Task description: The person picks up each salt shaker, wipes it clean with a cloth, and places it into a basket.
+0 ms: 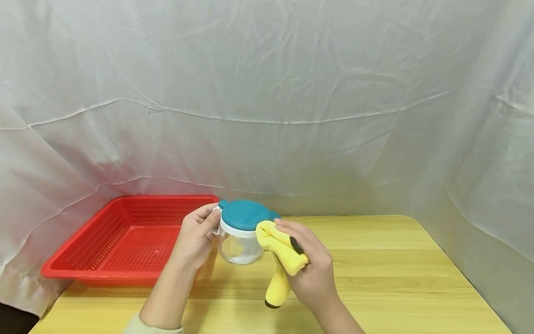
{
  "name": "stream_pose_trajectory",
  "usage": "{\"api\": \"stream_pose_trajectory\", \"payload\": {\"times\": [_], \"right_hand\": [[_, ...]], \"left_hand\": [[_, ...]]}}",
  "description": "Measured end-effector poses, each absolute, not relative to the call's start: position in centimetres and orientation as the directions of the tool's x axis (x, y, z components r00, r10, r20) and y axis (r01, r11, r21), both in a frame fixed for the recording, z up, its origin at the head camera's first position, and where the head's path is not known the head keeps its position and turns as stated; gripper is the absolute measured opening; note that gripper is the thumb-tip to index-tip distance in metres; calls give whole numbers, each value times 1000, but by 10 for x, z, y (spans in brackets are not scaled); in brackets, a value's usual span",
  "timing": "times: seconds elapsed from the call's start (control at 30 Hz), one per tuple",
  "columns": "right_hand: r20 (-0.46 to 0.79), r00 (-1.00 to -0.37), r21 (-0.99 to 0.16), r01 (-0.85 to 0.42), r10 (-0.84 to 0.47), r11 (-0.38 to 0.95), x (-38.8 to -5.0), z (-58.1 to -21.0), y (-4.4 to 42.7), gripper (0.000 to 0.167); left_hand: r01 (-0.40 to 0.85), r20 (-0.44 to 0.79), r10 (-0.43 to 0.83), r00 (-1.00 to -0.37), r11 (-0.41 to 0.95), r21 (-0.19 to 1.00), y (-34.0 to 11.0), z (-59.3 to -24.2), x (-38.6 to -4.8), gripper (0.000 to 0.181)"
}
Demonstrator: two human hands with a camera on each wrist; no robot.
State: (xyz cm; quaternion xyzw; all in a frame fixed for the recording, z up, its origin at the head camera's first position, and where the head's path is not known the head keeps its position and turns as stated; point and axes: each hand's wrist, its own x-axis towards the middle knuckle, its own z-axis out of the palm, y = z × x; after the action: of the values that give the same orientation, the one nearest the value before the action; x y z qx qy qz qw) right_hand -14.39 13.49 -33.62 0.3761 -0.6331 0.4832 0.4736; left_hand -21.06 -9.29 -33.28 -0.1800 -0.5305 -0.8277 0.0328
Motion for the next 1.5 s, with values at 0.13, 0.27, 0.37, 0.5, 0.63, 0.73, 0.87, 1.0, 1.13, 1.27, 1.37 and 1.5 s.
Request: {"api": "stream_pose_trajectory", "payload": {"times": [0.13,0.27,0.37,0.5,0.63,0.73,0.87,1.0,1.13,1.27,1.37,1.5], "right_hand": [[924,-381,-379,-901,32,213,-143,-343,136,44],[922,-382,-387,-899,65,203,-143,-343,134,45],[944,-324,-330,-913,67,239,-144,-341,133,36],[990,-138,-143,-928,40,345,-147,-332,129,30],[998,59,47,-909,15,414,-149,-324,125,26],[991,134,120,-895,3,429,-151,-321,123,23],[985,170,158,-886,-10,437,-151,-319,121,23],[981,196,180,-879,-8,441,-151,-318,121,23],[976,218,194,-874,3,445,-151,-318,120,21],[971,239,210,-870,8,446,-152,-319,120,21],[968,252,222,-865,7,450,-153,-320,119,21],[965,261,232,-852,-4,470,-154,-322,120,20]], "left_hand": [[231,353,204,-913,-453,861,-95,-336,-211,21],[197,351,296,-888,-445,873,-98,-340,-211,10],[159,322,346,-881,-425,891,-98,-343,-212,10],[140,283,351,-893,-380,914,-96,-345,-210,13],[153,260,323,-910,-322,934,-93,-343,-208,17],[164,249,308,-918,-278,946,-93,-341,-207,17],[167,235,318,-918,-225,960,-94,-339,-206,10],[142,208,371,-905,-198,970,-94,-336,-204,5],[109,172,412,-895,-172,979,-95,-335,-204,14],[100,155,432,-888,-147,984,-96,-335,-205,23],[98,150,449,-881,-138,986,-96,-336,-206,23],[90,144,476,-868,-134,987,-95,-336,-205,19]]}}
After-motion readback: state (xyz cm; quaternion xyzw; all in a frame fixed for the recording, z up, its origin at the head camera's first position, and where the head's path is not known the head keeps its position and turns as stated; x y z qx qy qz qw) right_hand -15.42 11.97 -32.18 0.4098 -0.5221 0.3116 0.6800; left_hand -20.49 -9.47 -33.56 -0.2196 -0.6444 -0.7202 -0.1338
